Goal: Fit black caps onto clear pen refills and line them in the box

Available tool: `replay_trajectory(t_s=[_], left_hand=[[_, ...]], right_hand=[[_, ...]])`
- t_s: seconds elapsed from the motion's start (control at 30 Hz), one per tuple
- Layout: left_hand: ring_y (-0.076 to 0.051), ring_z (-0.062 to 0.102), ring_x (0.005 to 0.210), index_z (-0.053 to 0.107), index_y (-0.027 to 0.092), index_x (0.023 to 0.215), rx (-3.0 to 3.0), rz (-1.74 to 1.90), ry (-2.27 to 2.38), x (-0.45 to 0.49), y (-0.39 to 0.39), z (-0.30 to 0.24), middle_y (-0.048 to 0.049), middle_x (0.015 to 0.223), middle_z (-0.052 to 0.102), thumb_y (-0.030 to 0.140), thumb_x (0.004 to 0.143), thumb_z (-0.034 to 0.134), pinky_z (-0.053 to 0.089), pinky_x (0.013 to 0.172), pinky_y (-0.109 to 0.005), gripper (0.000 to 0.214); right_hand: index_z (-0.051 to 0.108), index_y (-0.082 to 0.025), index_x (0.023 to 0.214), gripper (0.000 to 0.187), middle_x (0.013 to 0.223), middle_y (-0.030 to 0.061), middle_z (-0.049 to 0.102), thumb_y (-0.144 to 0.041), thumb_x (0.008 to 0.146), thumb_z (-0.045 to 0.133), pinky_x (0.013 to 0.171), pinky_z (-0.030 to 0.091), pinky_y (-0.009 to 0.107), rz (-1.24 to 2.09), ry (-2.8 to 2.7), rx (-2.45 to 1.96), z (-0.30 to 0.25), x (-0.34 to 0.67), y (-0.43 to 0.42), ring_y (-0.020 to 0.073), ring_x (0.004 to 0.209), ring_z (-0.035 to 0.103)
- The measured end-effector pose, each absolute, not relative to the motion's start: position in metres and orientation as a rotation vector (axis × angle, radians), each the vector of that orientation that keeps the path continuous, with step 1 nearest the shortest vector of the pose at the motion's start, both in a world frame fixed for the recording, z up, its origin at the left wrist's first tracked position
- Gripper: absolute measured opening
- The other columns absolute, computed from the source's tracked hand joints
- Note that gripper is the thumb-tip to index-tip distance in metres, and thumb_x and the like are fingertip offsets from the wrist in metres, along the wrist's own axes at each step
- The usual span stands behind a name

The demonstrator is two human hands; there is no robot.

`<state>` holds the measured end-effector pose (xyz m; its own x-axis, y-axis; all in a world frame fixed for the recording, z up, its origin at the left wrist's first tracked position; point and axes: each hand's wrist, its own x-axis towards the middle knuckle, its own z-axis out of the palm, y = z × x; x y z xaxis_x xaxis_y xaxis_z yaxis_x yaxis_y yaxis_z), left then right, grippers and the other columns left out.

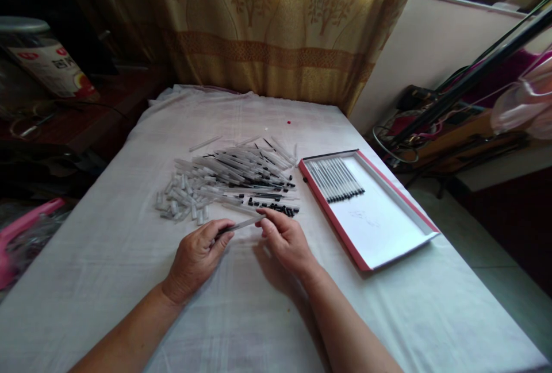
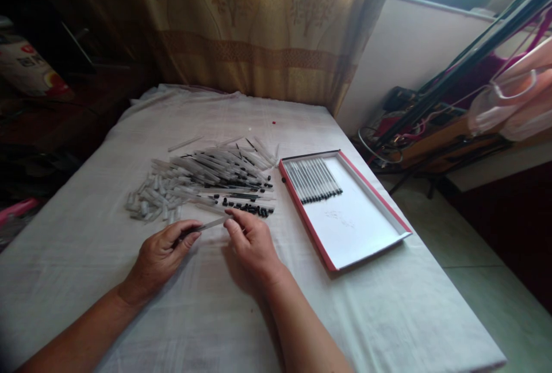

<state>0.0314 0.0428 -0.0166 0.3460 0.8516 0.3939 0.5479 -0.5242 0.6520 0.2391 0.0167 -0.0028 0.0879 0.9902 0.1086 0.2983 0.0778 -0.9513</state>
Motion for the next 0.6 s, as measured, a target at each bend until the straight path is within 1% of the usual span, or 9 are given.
replay_trajectory(t_s=[0.07,0.17,0.23,0.33,0.4,0.43,0.5,0.53,0.6], left_hand=[[-0.018,0.072,0.079,0.070,0.022,0.101,2.207,0.979,1.252,0.031,0.043,-0.018,-0.0040,0.091,0.077,0.045,0.093,0.052,0.057,0.076,-0.026,0.031],[-0.019,0.073,0.082,0.071,0.023,0.104,2.250,0.938,1.260,0.030,0.043,-0.019,-0.0049,0.094,0.077,0.047,0.093,0.050,0.057,0.078,-0.027,0.034],[-0.020,0.073,0.087,0.070,0.022,0.109,2.297,0.932,1.235,0.031,0.044,-0.020,-0.0062,0.099,0.077,0.045,0.094,0.049,0.057,0.080,-0.028,0.034],[-0.020,0.072,0.089,0.070,0.021,0.108,2.324,0.923,1.195,0.031,0.045,-0.019,-0.0066,0.099,0.076,0.040,0.095,0.047,0.056,0.082,-0.028,0.032],[-0.019,0.072,0.087,0.071,0.022,0.105,2.295,0.923,1.198,0.031,0.046,-0.018,-0.0061,0.096,0.076,0.039,0.095,0.047,0.057,0.081,-0.028,0.032],[-0.019,0.072,0.086,0.071,0.022,0.104,2.270,0.927,1.207,0.031,0.046,-0.017,-0.0058,0.095,0.076,0.040,0.095,0.047,0.057,0.080,-0.028,0.032],[-0.019,0.071,0.085,0.071,0.022,0.105,2.215,0.926,1.226,0.031,0.047,-0.017,-0.0054,0.094,0.076,0.041,0.094,0.047,0.057,0.080,-0.028,0.032],[-0.020,0.071,0.086,0.071,0.023,0.105,2.191,0.924,1.230,0.031,0.047,-0.016,-0.0053,0.095,0.076,0.042,0.094,0.048,0.057,0.080,-0.029,0.033],[-0.020,0.071,0.087,0.071,0.023,0.106,2.157,0.926,1.228,0.031,0.047,-0.016,-0.0051,0.096,0.076,0.043,0.093,0.048,0.057,0.082,-0.029,0.033]], right_hand=[[0.068,-0.021,0.114,0.031,0.082,0.0038,0.073,-0.031,0.089,0.053,0.065,0.050,0.027,0.822,-1.463,-1.433,-0.004,0.233,0.015,0.0165,0.068,0.064],[0.068,-0.022,0.104,0.023,0.079,0.0026,0.073,-0.028,0.090,0.051,0.066,0.050,0.026,0.762,-1.504,-1.451,-0.005,0.232,0.014,0.0163,0.069,0.065],[0.067,-0.021,0.100,0.020,0.078,0.0025,0.073,-0.028,0.091,0.051,0.065,0.050,0.025,0.769,-1.501,-1.450,-0.005,0.234,0.014,0.0160,0.069,0.065],[0.068,-0.021,0.105,0.023,0.082,0.0036,0.073,-0.030,0.090,0.053,0.065,0.051,0.026,0.793,-1.483,-1.446,-0.005,0.244,0.016,0.0167,0.071,0.066],[0.069,-0.022,0.106,0.024,0.088,0.0050,0.074,-0.031,0.089,0.054,0.069,0.052,0.029,0.755,-1.468,-1.453,-0.004,0.257,0.018,0.0183,0.076,0.067],[0.070,-0.022,0.104,0.024,0.091,0.0057,0.075,-0.031,0.089,0.054,0.073,0.053,0.031,0.706,-1.463,-1.472,-0.003,0.265,0.018,0.0194,0.080,0.068],[0.073,-0.023,0.094,0.021,0.093,0.0063,0.075,-0.030,0.088,0.055,0.081,0.052,0.034,0.558,-1.473,-1.568,-0.002,0.285,0.019,0.0214,0.087,0.068],[0.074,-0.023,0.090,0.020,0.092,0.0065,0.075,-0.029,0.087,0.055,0.082,0.052,0.035,0.480,-1.490,-1.649,-0.002,0.295,0.019,0.0221,0.087,0.068],[0.076,-0.024,0.089,0.020,0.093,0.0063,0.074,-0.026,0.086,0.056,0.082,0.051,0.035,0.370,-1.544,-1.828,-0.003,0.310,0.018,0.0221,0.086,0.068]])
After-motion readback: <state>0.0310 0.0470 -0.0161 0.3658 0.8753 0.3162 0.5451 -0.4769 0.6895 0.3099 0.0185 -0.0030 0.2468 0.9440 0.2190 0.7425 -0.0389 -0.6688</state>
